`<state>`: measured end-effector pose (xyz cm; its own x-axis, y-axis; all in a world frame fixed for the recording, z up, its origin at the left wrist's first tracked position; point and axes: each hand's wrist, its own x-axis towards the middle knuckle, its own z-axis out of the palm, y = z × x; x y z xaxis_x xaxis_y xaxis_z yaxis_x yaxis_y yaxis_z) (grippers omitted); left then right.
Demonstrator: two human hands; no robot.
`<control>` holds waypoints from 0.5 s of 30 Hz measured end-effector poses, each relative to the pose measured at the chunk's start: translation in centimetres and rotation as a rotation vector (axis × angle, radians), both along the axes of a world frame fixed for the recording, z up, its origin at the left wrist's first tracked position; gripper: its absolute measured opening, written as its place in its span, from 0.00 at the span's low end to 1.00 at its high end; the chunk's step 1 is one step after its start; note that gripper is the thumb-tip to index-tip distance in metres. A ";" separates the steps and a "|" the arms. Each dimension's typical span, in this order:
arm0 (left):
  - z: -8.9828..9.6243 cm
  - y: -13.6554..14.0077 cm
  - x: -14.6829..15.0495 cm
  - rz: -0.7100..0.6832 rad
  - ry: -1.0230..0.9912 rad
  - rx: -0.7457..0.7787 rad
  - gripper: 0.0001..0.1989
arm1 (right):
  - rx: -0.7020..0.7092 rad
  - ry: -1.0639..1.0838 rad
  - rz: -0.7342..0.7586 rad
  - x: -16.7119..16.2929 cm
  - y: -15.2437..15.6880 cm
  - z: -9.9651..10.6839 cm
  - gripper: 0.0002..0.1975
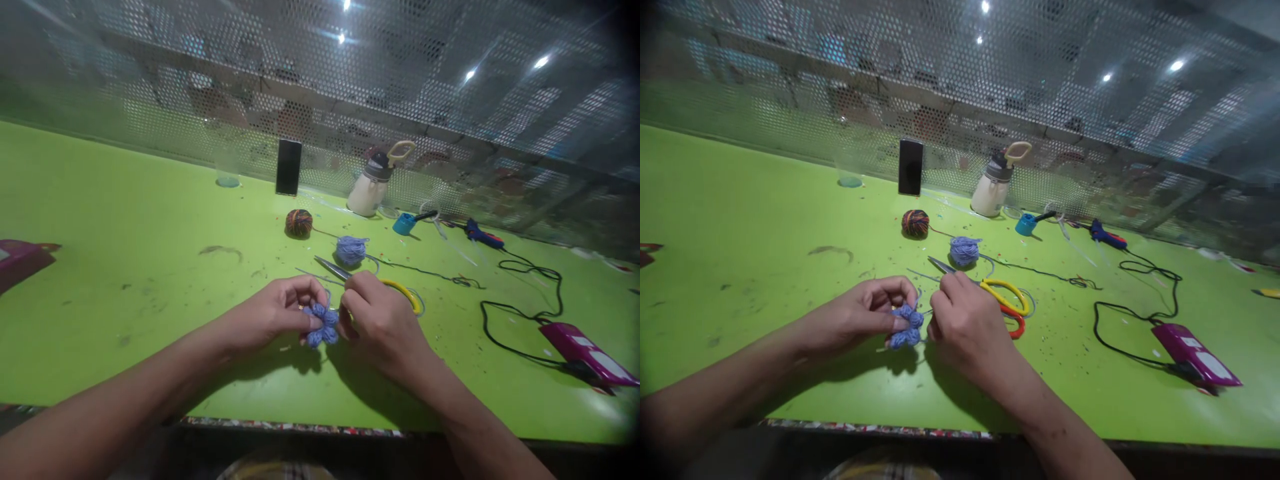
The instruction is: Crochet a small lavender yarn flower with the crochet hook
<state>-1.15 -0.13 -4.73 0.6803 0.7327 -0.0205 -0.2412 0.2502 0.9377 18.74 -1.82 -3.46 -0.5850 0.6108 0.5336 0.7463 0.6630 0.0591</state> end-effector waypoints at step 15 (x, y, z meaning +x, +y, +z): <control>1.0 0.1 -0.4 0.060 -0.014 -0.066 0.13 | -0.914 0.701 0.011 2.4 -0.1 2.1 0.11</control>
